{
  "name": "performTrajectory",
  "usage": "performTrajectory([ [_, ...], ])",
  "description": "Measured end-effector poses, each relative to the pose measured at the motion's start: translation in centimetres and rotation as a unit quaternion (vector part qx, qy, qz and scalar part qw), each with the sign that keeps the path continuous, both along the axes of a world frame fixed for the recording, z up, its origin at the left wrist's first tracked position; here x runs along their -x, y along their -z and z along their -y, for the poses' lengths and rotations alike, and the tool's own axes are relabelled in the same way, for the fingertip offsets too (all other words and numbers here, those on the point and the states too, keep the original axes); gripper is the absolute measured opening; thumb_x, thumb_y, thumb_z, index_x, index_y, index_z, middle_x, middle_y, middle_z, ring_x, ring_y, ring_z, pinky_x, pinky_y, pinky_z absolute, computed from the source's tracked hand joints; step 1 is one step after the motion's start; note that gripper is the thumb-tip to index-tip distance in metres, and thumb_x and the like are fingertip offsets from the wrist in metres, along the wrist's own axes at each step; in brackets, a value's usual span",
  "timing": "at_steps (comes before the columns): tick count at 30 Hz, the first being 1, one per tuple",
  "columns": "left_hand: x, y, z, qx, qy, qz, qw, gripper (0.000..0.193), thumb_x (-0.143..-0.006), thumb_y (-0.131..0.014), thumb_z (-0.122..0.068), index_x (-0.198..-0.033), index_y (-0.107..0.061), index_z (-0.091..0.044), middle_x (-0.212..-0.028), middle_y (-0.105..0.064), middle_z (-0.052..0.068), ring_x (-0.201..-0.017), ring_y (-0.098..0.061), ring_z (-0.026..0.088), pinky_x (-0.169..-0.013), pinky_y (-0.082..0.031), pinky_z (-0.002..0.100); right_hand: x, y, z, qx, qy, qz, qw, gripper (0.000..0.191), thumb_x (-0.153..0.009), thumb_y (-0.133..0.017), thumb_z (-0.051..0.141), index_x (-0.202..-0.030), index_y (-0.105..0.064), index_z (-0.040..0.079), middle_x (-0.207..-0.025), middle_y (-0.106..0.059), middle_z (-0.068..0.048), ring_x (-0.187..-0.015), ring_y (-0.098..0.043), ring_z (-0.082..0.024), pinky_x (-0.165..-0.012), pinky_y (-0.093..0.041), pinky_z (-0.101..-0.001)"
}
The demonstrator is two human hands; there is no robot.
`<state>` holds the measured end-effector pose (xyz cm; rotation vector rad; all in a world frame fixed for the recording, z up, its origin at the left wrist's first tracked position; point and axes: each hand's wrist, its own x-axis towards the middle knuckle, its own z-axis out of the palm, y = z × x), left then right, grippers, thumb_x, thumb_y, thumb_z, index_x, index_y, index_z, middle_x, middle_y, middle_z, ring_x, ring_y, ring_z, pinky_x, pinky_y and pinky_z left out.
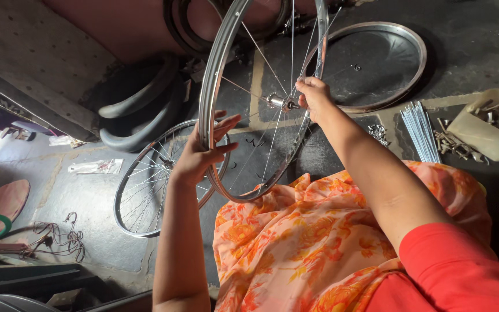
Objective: The person sits on the floor and laces a bicycle wheel by inserting spokes through the rim and hub. They repeatedly thread each spoke, adjust its position, and rotate the wheel to continue the process.
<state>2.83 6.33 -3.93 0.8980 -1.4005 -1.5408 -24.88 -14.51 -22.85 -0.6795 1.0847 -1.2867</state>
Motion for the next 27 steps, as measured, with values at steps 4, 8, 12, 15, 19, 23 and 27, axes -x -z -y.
performTrajectory([
  [4,0.0,0.0,-0.1,-0.002,0.0,-0.008,1.0,0.099,-0.062,-0.057,0.021,-0.153,-0.031,-0.006,-0.156,-0.049,0.019,-0.155,-0.036,0.032,-0.107,-0.054,0.048,-0.5,-0.3,0.3,0.032,-0.002,-0.014,0.999,0.009,-0.095,-0.077,0.02,-0.096,-0.072,0.012,-0.077,-0.058,0.004,-0.062,-0.052,-0.005,-0.052,-0.045,-0.0194],
  [8,0.1,-0.1,0.0,0.009,0.016,-0.015,1.0,0.098,-0.063,-0.056,0.021,-0.154,-0.029,-0.005,-0.156,-0.048,0.02,-0.155,-0.036,0.032,-0.101,-0.058,0.044,-1.0,-0.8,-0.4,0.179,0.015,-0.074,0.981,0.007,-0.095,-0.077,0.014,-0.099,-0.074,0.009,-0.082,-0.065,0.002,-0.069,-0.057,-0.007,-0.06,-0.048,-0.0207],
  [12,0.4,-0.3,0.1,0.013,0.012,-0.006,1.0,0.097,-0.064,-0.055,0.021,-0.154,-0.029,-0.004,-0.156,-0.049,0.02,-0.155,-0.036,0.032,-0.096,-0.059,0.042,-1.1,-2.1,-2.8,0.439,0.025,-0.201,0.875,0.007,-0.097,-0.075,0.008,-0.103,-0.074,0.008,-0.1,-0.07,-0.001,-0.089,-0.067,-0.011,-0.077,-0.057,-0.0261],
  [15,0.6,-0.4,0.1,0.019,0.008,0.004,1.0,0.097,-0.063,-0.055,0.021,-0.154,-0.029,-0.003,-0.155,-0.05,0.021,-0.155,-0.037,0.032,-0.094,-0.06,0.042,-1.0,-2.9,-5.0,0.541,0.02,-0.329,0.773,0.008,-0.096,-0.076,0.008,-0.104,-0.073,0.007,-0.103,-0.073,-0.004,-0.094,-0.071,-0.016,-0.079,-0.059,-0.0296],
  [19,0.6,-0.5,0.3,0.016,0.01,-0.002,1.0,0.096,-0.066,-0.055,0.021,-0.154,-0.028,-0.004,-0.156,-0.049,0.02,-0.155,-0.037,0.032,-0.095,-0.06,0.042,-0.8,-3.2,-5.3,0.549,0.056,-0.388,0.738,0.005,-0.101,-0.074,0.005,-0.105,-0.069,0.006,-0.104,-0.074,-0.006,-0.095,-0.071,-0.016,-0.08,-0.059,-0.0295],
  [23,0.4,-0.8,0.2,0.004,-0.003,-0.004,1.0,0.097,-0.065,-0.055,0.022,-0.154,-0.029,-0.004,-0.155,-0.05,0.02,-0.154,-0.038,0.033,-0.094,-0.061,0.042,0.7,-2.4,-3.2,0.409,0.053,-0.271,0.87,0.003,-0.103,-0.07,0.005,-0.103,-0.067,0.005,-0.096,-0.075,-0.005,-0.089,-0.074,-0.012,-0.077,-0.06,-0.026],
  [27,0.3,-1.1,0.1,0.002,-0.021,0.005,1.0,0.098,-0.062,-0.053,0.022,-0.153,-0.03,-0.005,-0.153,-0.051,0.021,-0.153,-0.04,0.033,-0.092,-0.061,0.043,1.5,-0.9,-2.4,0.325,0.049,-0.116,0.937,0.005,-0.102,-0.066,0.002,-0.104,-0.062,0.004,-0.097,-0.073,-0.007,-0.085,-0.068,-0.01,-0.076,-0.056,-0.0243],
])
